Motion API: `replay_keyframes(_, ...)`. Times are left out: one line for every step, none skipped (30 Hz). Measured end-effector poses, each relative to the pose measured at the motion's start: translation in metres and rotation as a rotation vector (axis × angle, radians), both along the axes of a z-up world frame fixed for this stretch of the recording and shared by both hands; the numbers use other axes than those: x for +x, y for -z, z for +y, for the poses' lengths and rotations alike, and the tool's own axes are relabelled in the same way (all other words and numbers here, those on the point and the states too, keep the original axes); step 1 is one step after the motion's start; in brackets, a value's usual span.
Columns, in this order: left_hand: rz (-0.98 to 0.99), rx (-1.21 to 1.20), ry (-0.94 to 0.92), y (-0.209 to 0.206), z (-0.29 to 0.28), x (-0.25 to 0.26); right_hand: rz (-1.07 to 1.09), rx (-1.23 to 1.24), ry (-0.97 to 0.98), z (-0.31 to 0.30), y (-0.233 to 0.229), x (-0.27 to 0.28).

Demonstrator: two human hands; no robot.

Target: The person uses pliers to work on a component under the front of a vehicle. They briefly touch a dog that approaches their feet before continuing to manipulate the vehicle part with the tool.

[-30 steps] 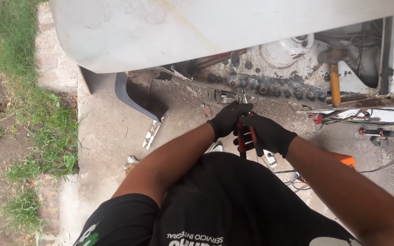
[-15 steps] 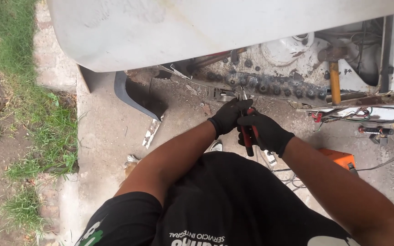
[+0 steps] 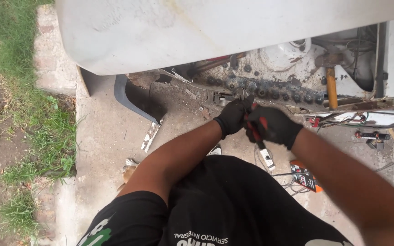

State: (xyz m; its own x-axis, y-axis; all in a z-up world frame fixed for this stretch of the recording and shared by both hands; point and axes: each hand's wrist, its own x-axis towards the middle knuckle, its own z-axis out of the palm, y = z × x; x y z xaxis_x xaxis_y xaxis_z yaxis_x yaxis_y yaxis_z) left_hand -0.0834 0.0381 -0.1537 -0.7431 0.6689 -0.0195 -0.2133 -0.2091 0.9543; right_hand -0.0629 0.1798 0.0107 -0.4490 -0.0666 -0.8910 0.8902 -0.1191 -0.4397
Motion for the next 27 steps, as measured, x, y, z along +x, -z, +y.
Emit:
replay_keyframes(-0.057,0.017,-0.01,0.001,0.001,0.0,0.01,0.001,-0.057,0.007,0.003,-0.01)
replay_keyframes(-0.053,0.017,-0.011,0.002,0.002,0.001,0.014,0.002,-0.058,0.004,-0.01,-0.016)
replay_keyframes(-0.143,0.041,-0.022,0.002,0.003,0.002,0.005,-0.02,-0.131,0.001,-0.022,-0.023)
replay_keyframes(-0.226,0.063,-0.033,0.003,0.002,-0.002,0.003,-0.043,-0.204,-0.003,-0.035,-0.032)
replay_keyframes(-0.215,0.061,-0.033,0.002,0.003,-0.01,0.014,-0.044,-0.205,-0.002,-0.026,-0.033)
replay_keyframes(-0.303,0.085,-0.039,0.001,0.006,-0.014,-0.018,-0.036,-0.162,0.0,-0.018,-0.032)
replay_keyframes(-0.39,0.109,-0.044,0.001,0.008,-0.019,-0.049,-0.029,-0.119,0.002,-0.008,-0.03)
replay_keyframes(-0.398,0.107,-0.046,0.002,0.008,-0.014,-0.057,-0.032,-0.12,-0.003,-0.017,-0.025)
replay_keyframes(-0.499,0.129,-0.058,0.003,0.007,-0.009,-0.023,-0.037,-0.095,-0.008,-0.026,-0.019)
replay_keyframes(-0.602,0.144,-0.071,0.006,0.004,-0.001,0.008,-0.049,-0.067,-0.014,-0.033,-0.012)
replay_keyframes(-0.612,0.136,-0.073,0.007,0.0,0.004,-0.002,-0.057,-0.067,-0.032,-0.057,-0.006)
replay_keyframes(-0.704,0.154,-0.074,0.007,0.002,0.003,-0.008,0.003,-0.061,-0.045,-0.084,-0.002)
replay_keyframes(-0.797,0.171,-0.075,0.006,0.004,0.003,-0.014,0.063,-0.056,-0.059,-0.111,0.001)
replay_keyframes(-0.795,0.164,-0.068,-0.013,-0.01,0.003,-0.012,0.059,-0.047,-0.045,-0.094,0.01)
replay_keyframes(-0.814,0.147,-0.05,-0.033,-0.024,0.003,0.007,0.055,-0.038,-0.032,-0.077,0.02)
replay_keyframes(-0.833,0.128,-0.03,-0.052,-0.038,0.004,0.026,0.051,-0.027,-0.019,-0.059,0.031)
replay_keyframes(-0.832,0.12,-0.021,-0.028,-0.041,0.004,0.027,0.047,-0.017,-0.008,-0.045,0.042)
replay_keyframes(-0.794,0.057,-0.06,-0.004,-0.044,0.002,0.06,0.046,-0.044,0.002,-0.031,0.052)
replay_keyframes(-0.756,-0.005,-0.097,0.02,-0.047,0.0,0.094,0.045,-0.072,0.013,-0.017,0.063)
replay_keyframes(-0.753,-0.014,-0.091,0.032,-0.049,-0.004,0.096,0.04,-0.062,0.023,-0.001,0.072)
replay_keyframes(-0.73,-0.048,-0.166,0.043,-0.052,-0.007,0.165,0.08,-0.068,0.033,0.016,0.081)
replay_keyframes(-0.708,-0.084,-0.236,0.054,-0.054,-0.01,0.23,0.12,-0.067,0.043,0.033,0.092)
replay_keyframes(-0.706,-0.096,-0.225,0.065,-0.052,-0.014,0.23,0.114,-0.053,0.039,0.022,0.096)
replay_keyframes(-0.771,-0.037,-0.212,0.075,-0.052,-0.018,0.266,0.201,-0.118,0.034,0.011,0.1)
replay_keyframes(-0.837,0.022,-0.199,0.086,-0.051,-0.022,0.301,0.289,-0.184,0.029,-0.001,0.104)
replay_keyframes(-0.835,0.002,-0.188,0.077,-0.049,-0.025,0.3,0.278,-0.165,0.031,0.01,0.113)
replay_keyframes(-0.855,0.121,-0.207,0.068,-0.047,-0.028,0.288,0.326,-0.216,0.033,0.02,0.121)
